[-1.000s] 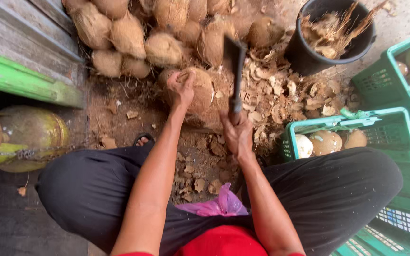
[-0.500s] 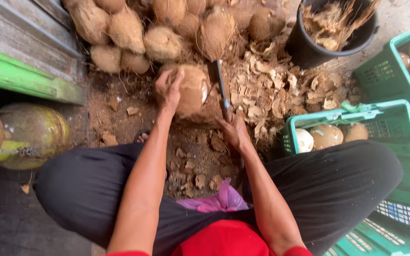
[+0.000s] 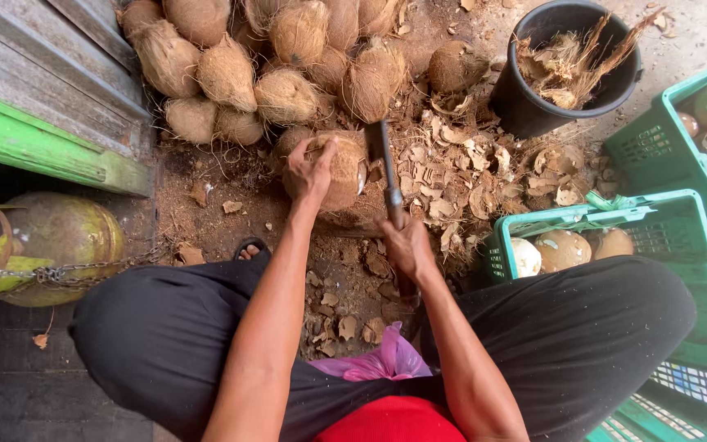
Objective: The person sits on the ground and husks coconuts, chopping off the outer husk with a heavy cleaver-like blade against a wooden block. They rotate each coconut between strikes, set finished coconuts into a green crate, and pull new unhusked coconuts from the pile.
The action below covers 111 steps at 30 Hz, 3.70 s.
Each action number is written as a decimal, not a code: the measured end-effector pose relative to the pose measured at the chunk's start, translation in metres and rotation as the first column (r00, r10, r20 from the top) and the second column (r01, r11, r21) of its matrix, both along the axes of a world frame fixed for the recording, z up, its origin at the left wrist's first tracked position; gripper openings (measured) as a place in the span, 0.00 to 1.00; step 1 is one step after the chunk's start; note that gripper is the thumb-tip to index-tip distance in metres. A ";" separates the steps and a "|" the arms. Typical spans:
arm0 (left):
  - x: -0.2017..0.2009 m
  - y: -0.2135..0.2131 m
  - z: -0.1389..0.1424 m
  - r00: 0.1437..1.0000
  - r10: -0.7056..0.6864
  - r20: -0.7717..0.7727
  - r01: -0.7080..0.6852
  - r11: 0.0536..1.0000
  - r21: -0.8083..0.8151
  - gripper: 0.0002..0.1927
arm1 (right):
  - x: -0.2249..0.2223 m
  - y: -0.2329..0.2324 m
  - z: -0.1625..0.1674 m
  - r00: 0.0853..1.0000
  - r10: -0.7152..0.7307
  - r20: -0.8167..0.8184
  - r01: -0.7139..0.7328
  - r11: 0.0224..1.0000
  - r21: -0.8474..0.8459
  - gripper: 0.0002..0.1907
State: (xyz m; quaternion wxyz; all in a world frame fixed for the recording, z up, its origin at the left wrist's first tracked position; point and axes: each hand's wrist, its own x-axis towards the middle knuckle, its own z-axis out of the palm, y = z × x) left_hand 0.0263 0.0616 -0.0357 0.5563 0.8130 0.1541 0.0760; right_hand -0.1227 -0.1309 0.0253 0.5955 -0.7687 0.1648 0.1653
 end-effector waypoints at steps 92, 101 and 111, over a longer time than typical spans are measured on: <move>0.041 -0.018 0.029 0.898 0.010 -0.439 0.090 0.975 0.205 0.30 | 0.009 0.010 -0.018 0.963 -0.137 0.233 0.036 0.920 0.389 0.12; 0.036 -0.015 0.042 0.903 -0.044 -0.428 0.122 0.980 0.157 0.29 | 0.017 0.000 -0.006 0.803 -0.300 0.515 0.141 0.935 0.324 0.22; 0.028 -0.018 0.046 0.913 -0.067 -0.403 0.141 0.977 0.157 0.26 | 0.014 0.000 -0.046 0.901 -0.114 0.418 0.052 0.986 0.156 0.22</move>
